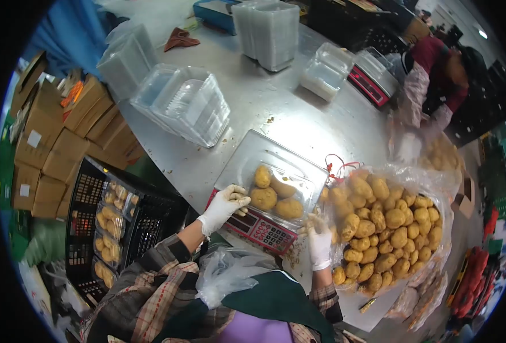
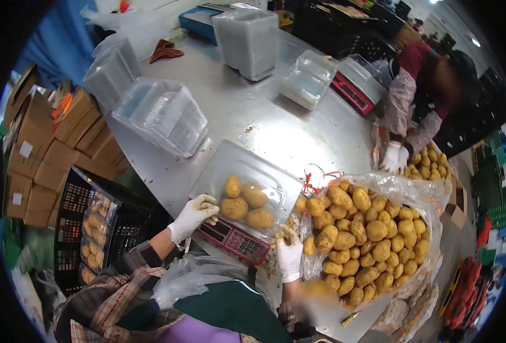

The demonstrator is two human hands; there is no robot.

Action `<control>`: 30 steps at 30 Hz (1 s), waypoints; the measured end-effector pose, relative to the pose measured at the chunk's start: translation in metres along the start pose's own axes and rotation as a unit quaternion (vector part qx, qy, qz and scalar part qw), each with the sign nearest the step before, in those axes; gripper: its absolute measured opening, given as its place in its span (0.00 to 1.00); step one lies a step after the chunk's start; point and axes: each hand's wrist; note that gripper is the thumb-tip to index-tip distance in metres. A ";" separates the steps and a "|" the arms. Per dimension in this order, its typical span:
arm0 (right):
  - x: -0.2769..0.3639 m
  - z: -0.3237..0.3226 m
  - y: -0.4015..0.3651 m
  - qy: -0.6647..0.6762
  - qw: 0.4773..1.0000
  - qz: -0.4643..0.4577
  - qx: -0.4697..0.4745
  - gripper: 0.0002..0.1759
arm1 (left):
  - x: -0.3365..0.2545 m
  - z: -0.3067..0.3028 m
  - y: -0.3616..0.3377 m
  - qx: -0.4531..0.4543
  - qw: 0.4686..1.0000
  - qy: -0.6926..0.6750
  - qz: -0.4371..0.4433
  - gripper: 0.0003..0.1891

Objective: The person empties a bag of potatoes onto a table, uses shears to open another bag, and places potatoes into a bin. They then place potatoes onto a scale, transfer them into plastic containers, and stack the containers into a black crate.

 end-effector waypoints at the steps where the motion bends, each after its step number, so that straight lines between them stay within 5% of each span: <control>1: -0.003 0.002 0.001 -0.004 1.000 0.019 0.016 0.12 | 0.000 0.000 0.001 -0.007 0.999 -0.034 0.008 0.12; 6: -0.002 0.003 0.007 0.098 0.989 0.101 0.055 0.10 | 0.003 -0.013 0.006 0.025 0.993 -0.105 -0.044 0.09; 13: -0.027 -0.001 0.024 0.017 0.999 0.011 0.038 0.05 | 0.005 -0.010 0.011 0.004 0.992 -0.098 -0.078 0.04; 18: 0.037 0.043 -0.007 -0.112 0.983 -0.134 0.056 0.08 | 0.011 -0.024 -0.009 0.008 0.973 -0.227 0.042 0.05; 20: 0.057 0.066 -0.025 -0.059 0.987 -0.083 0.121 0.10 | -0.008 -0.033 -0.031 0.051 0.915 -0.390 0.092 0.08; 24: 0.075 0.116 -0.054 -0.032 0.946 -0.099 0.308 0.21 | -0.060 -0.085 -0.096 -0.069 0.893 -0.381 0.227 0.09; 28: 0.071 0.124 -0.049 -0.087 0.947 -0.047 0.304 0.22 | -0.079 -0.169 -0.169 -0.159 0.850 -0.391 0.317 0.12; 30: 0.051 0.109 -0.037 -0.090 0.955 -0.027 0.281 0.19 | -0.069 -0.209 -0.216 -0.307 0.837 -0.324 0.318 0.16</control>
Point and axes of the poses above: each hand's wrist, its own y-axis towards the middle knuckle, its own z-axis out of the palm, x = y × z, and after that the axes turned 5 degrees about z, right-handed
